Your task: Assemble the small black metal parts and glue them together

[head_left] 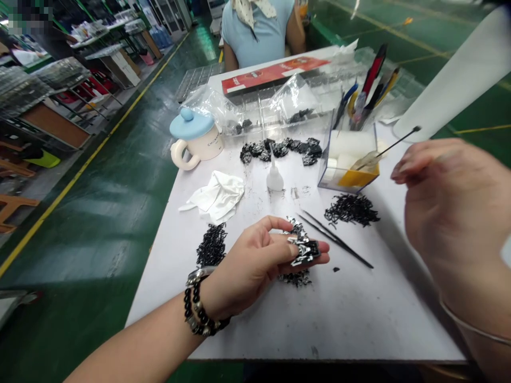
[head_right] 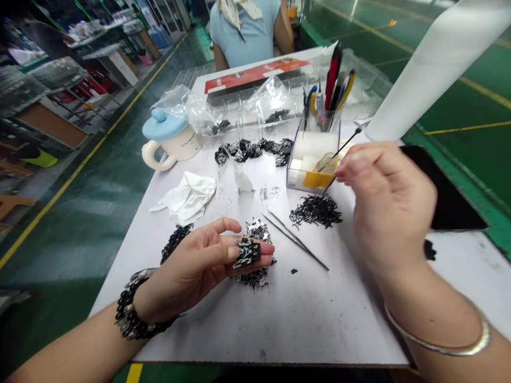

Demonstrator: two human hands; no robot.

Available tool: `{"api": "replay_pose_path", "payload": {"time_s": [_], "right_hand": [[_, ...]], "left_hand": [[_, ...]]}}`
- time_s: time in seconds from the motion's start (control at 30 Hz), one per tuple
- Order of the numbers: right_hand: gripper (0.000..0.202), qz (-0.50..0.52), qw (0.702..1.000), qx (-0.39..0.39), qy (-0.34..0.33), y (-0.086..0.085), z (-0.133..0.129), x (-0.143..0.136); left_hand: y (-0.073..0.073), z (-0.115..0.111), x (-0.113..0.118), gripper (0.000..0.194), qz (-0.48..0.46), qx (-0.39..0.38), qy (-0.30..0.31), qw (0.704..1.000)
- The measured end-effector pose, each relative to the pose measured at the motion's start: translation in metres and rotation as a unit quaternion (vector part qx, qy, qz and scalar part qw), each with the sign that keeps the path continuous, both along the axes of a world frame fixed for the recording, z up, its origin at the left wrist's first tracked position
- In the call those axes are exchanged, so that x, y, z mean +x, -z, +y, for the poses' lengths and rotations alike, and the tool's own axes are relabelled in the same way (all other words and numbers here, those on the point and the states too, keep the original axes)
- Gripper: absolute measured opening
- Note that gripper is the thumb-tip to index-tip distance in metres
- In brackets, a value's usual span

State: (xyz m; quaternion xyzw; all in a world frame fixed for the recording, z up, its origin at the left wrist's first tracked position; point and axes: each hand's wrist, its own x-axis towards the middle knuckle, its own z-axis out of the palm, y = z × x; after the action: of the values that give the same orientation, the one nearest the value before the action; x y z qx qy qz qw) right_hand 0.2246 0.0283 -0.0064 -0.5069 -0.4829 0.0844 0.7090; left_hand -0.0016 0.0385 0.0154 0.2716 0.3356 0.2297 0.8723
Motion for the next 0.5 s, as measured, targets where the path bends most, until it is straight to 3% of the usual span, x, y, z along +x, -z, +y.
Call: {"api": "replay_pose_path", "payload": {"time_s": [0.3, 0.5], "right_hand": [[0.010, -0.045, 0.998, -0.034, -0.008, 0.003, -0.002, 0.004], [0.035, -0.152, 0.974, -0.004, 0.168, 0.000, 0.008, 0.025]], "left_hand": [[-0.003, 0.001, 0.001, 0.031, 0.044, 0.010, 0.012, 0.999], [0.000, -0.003, -0.004, 0.022, 0.068, 0.120, 0.031, 0.990]]}}
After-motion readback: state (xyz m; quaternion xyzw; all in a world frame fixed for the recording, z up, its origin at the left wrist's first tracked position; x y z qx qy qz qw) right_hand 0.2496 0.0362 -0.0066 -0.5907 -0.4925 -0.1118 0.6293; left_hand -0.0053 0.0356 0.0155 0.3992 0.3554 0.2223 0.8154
